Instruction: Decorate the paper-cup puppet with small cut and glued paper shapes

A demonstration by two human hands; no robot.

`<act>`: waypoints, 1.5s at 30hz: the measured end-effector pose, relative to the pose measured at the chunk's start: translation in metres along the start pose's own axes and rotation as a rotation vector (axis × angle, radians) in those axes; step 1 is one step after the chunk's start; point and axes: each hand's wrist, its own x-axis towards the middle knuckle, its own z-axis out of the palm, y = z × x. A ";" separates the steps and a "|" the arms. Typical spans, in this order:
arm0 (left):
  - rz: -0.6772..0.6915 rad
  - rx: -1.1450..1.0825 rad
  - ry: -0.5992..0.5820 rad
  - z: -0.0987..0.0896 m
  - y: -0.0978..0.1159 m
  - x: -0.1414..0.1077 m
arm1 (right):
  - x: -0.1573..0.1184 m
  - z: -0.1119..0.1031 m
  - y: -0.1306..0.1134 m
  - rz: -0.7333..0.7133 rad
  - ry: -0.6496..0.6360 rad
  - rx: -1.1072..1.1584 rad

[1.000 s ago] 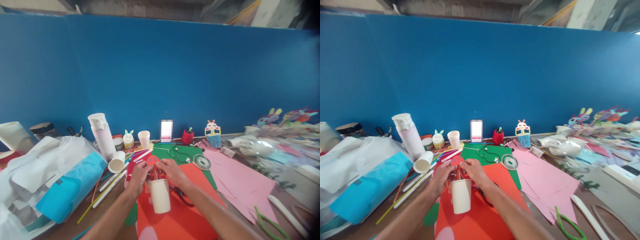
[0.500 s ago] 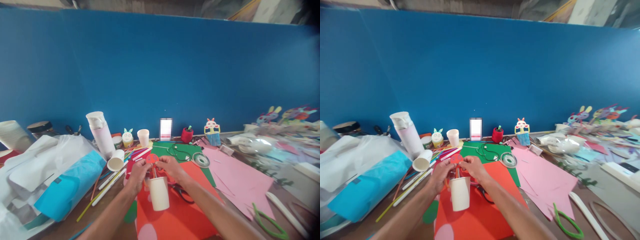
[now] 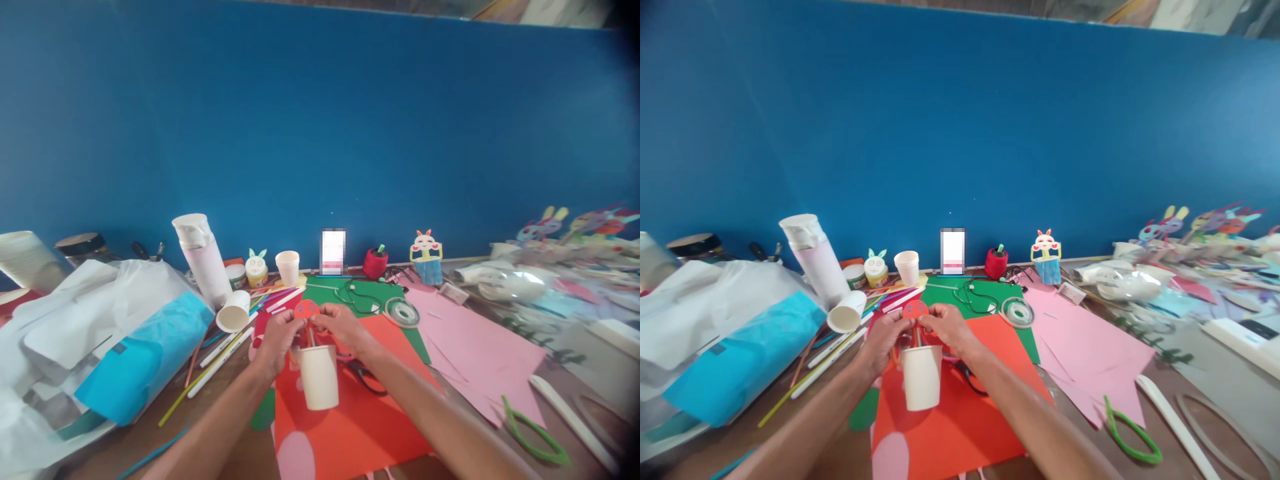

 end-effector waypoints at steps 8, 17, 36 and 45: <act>-0.031 -0.131 -0.076 0.001 0.003 -0.004 | -0.003 0.001 -0.005 0.001 0.028 0.004; -0.008 -0.130 -0.109 0.001 0.004 -0.006 | -0.001 -0.003 -0.004 -0.013 0.050 0.048; 0.032 0.002 -0.047 0.001 0.000 -0.006 | -0.002 0.001 -0.002 -0.051 0.040 0.013; -0.024 -0.108 -0.074 0.000 -0.005 -0.004 | -0.001 0.002 0.001 -0.044 0.026 0.043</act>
